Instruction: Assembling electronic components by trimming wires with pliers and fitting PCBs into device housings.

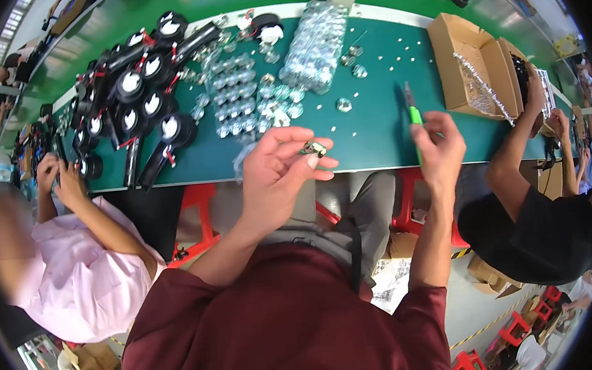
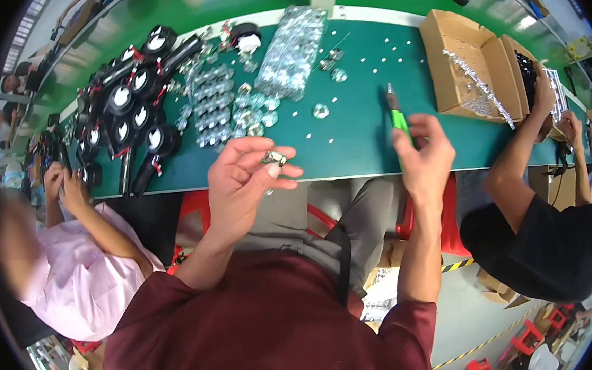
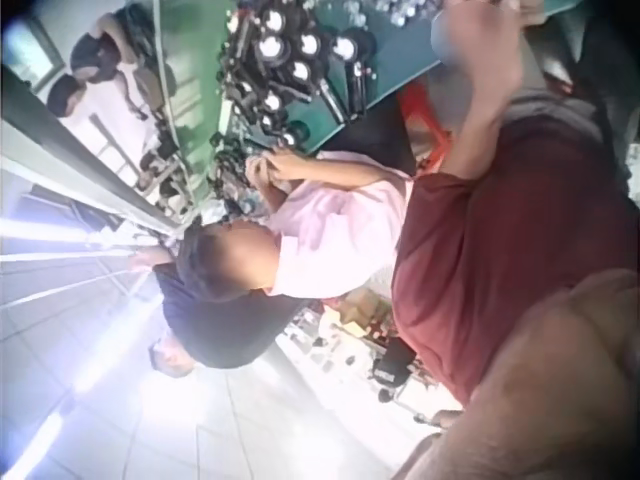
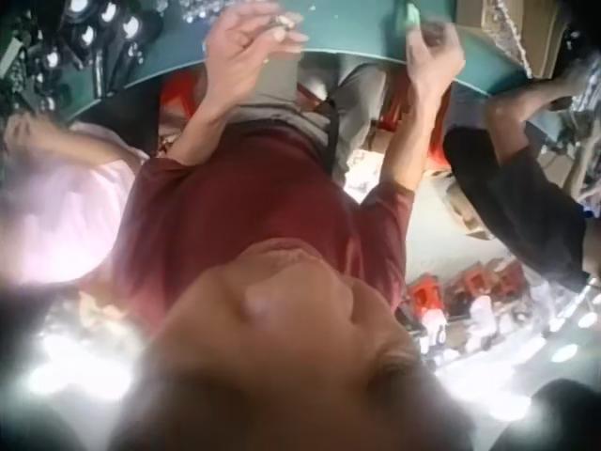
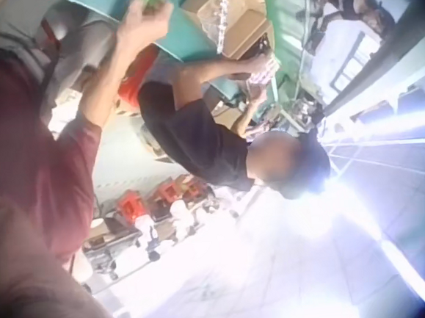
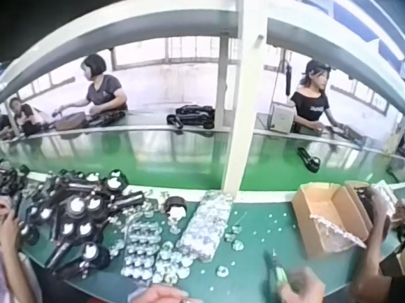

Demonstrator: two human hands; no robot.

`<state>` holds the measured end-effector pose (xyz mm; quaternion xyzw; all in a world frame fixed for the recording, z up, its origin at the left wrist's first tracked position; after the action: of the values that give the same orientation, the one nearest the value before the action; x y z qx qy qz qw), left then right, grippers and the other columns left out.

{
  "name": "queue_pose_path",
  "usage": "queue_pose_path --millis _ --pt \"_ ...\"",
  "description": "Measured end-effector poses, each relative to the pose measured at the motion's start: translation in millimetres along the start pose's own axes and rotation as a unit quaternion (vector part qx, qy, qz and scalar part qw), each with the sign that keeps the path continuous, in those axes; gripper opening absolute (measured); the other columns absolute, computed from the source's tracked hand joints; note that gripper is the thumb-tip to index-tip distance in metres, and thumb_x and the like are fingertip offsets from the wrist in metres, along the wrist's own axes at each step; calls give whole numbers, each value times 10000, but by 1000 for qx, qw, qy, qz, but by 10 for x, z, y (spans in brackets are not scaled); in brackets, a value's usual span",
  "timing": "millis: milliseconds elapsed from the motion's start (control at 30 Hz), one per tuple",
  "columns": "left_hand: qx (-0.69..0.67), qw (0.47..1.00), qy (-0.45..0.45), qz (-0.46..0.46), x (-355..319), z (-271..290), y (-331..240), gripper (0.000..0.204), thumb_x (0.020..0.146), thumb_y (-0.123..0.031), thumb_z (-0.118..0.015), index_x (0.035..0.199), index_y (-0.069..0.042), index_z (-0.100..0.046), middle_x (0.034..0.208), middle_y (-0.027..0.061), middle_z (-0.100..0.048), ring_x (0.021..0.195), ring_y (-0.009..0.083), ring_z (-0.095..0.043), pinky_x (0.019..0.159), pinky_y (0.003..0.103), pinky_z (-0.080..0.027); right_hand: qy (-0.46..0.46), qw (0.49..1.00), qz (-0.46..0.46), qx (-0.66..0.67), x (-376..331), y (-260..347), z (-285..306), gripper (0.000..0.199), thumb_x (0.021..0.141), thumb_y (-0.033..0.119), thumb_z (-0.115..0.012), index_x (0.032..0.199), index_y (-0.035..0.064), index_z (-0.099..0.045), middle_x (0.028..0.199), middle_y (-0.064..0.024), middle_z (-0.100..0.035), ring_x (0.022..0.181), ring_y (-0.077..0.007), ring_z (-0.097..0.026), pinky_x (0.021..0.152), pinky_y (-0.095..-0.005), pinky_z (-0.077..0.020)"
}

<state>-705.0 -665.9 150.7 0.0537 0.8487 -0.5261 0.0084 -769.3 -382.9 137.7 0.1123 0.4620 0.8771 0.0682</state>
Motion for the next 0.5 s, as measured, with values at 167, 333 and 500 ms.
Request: queue_pose_path --millis 167,333,500 --pt "-20 1000 14 -1 -216 67 71 265 965 48 -554 1222 23 -492 1154 202 -644 956 255 -699 802 355 -611 73 836 -116 532 -623 -11 132 343 890 258 -664 1115 9 -593 946 -97 -652 809 -188 -620 675 -310 -512" --pt "-29 997 66 -19 -337 -4 177 306 966 41 -559 1263 25 -486 1118 181 -650 874 218 -694 736 321 -602 157 624 -166 747 -1472 309 -130 522 953 307 -596 1349 2 -444 1067 -208 -614 1043 -375 -662 626 -499 -633" --pt "-19 996 84 -26 -448 -37 208 267 956 40 -581 1218 30 -534 1073 165 -658 832 201 -689 700 319 -595 146 715 -234 642 -2046 352 -414 315 900 72 -605 1121 23 -388 924 -260 -657 655 -308 -676 538 -419 -607"
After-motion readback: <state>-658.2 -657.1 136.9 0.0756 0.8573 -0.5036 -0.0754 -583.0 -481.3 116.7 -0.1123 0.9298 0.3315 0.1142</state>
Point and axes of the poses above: each hand's wrist, its own x-axis towards the middle knuckle, its own z-axis out of the back of the hand, y = z × x, the point moved 5 cm from there along x, towards the middle knuckle
